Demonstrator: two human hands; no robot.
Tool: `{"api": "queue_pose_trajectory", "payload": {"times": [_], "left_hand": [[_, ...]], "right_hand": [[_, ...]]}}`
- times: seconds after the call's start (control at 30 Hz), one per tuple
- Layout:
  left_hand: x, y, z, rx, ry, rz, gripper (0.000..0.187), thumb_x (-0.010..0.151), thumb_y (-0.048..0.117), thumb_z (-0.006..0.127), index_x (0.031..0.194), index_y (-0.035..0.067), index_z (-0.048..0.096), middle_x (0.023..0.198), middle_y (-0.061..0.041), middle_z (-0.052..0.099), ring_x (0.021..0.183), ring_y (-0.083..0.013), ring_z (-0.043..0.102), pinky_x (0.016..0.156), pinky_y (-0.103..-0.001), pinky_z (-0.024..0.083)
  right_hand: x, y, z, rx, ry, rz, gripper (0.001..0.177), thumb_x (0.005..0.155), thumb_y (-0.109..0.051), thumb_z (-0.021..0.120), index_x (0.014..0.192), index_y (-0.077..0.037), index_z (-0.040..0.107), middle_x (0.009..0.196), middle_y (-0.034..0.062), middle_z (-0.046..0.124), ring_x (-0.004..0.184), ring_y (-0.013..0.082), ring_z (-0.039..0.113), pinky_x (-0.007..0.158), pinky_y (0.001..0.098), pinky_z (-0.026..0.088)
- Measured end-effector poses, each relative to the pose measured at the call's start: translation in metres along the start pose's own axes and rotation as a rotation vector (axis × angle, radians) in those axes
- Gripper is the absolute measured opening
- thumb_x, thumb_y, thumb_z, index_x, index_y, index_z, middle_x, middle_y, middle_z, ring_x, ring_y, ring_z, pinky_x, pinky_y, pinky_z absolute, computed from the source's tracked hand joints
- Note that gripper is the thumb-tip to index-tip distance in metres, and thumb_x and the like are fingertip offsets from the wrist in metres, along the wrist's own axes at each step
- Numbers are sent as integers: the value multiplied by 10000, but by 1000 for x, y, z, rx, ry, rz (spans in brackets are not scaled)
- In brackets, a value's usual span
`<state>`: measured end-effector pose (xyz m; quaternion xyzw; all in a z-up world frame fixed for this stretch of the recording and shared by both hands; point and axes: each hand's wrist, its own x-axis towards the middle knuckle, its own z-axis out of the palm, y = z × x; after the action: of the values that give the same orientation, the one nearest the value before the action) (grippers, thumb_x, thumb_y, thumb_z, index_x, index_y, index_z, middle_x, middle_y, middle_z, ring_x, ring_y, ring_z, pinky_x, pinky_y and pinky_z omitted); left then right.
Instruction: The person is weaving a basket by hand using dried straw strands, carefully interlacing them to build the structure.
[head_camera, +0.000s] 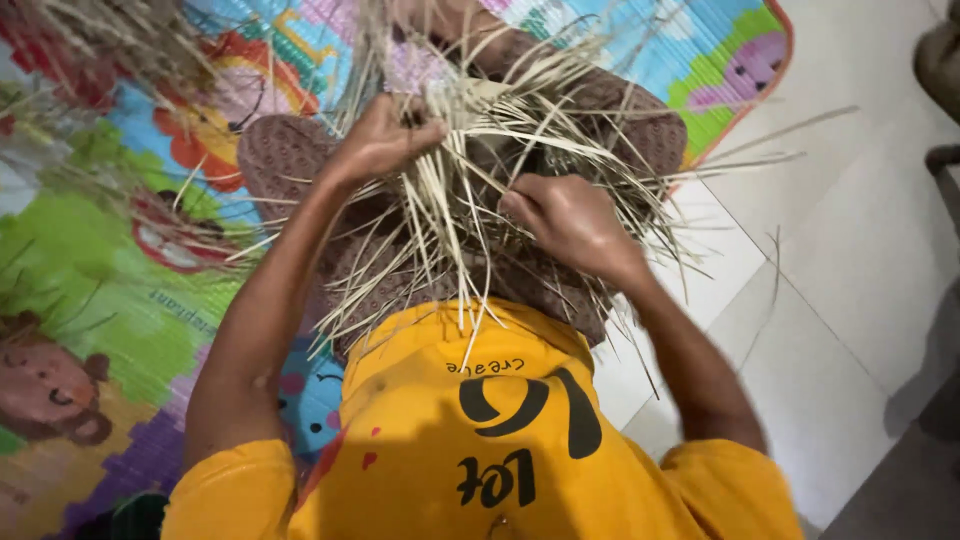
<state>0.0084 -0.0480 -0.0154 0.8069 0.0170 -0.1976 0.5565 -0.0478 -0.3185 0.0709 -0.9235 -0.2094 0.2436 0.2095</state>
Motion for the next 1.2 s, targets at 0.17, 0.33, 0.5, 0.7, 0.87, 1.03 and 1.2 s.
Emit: {"api": "queue_pose_trajectory", "payload": {"times": [0.17, 0.33, 0.5, 0.7, 0.87, 1.03, 1.2], "left_hand": [[5, -6, 0, 102, 65, -86, 670, 810, 695, 660, 999, 100, 419, 817, 25, 249, 654, -129, 401, 483, -297, 483], [7, -18, 1, 58, 72, -23, 685, 816, 664, 683, 1020, 59, 437, 803, 25, 264, 609, -123, 422, 456, -299, 506], [-1, -6, 0, -23, 14, 174, 691, 817, 624, 674, 1167, 30, 619, 741, 12, 414, 467, -95, 379, 343, -274, 413], [-9, 9, -5, -19, -25, 127, 1069, 749, 633, 665, 1447, -98, 317, 1316, -366, 490, 1108, -485, 606, 796, -622, 597], [-12, 22, -11, 1, -79, -175, 1314, 610, 715, 665, 1541, -18, 97, 1614, -336, 71, 1472, -481, 264, 1097, -671, 353], [-11, 7, -24, -167, -142, -21, 875, 901, 487, 783, 1362, -132, 370, 1287, -378, 515, 1216, -489, 558, 1076, -574, 430], [-23, 10, -38, -97, -219, 117, 672, 925, 438, 741, 1349, -44, 544, 1177, -277, 644, 753, -234, 614, 698, -320, 534]], "right_hand": [[-66, 0, -42, -147, 40, -88, 337, 1075, -277, 509, 785, -131, 601, 587, 4, 575, 420, 121, 498, 424, 269, 455], [-127, -31, -68, -219, 137, -114, 173, 966, -110, 629, 798, -71, 634, 595, 57, 676, 389, 169, 576, 406, 327, 506], [-161, -31, -59, -447, 201, -493, 81, 923, 1, 612, 868, -48, 647, 612, 35, 625, 316, 81, 405, 245, 240, 327], [-116, -44, -79, -176, 106, -684, 322, 945, -335, 584, 943, -50, 734, 959, 124, 769, 768, 225, 761, 586, 325, 639], [27, -17, -36, 157, 193, -660, 176, 997, -142, 626, 888, -35, 712, 912, 125, 725, 803, 223, 652, 691, 328, 550], [92, 11, 61, 413, 199, -662, 151, 920, -61, 750, 1066, -24, 754, 947, 213, 735, 897, 365, 689, 852, 471, 540], [87, 23, 79, 422, 302, -556, 221, 940, -66, 729, 1158, -31, 729, 1002, 179, 729, 914, 377, 711, 777, 451, 575]]}}
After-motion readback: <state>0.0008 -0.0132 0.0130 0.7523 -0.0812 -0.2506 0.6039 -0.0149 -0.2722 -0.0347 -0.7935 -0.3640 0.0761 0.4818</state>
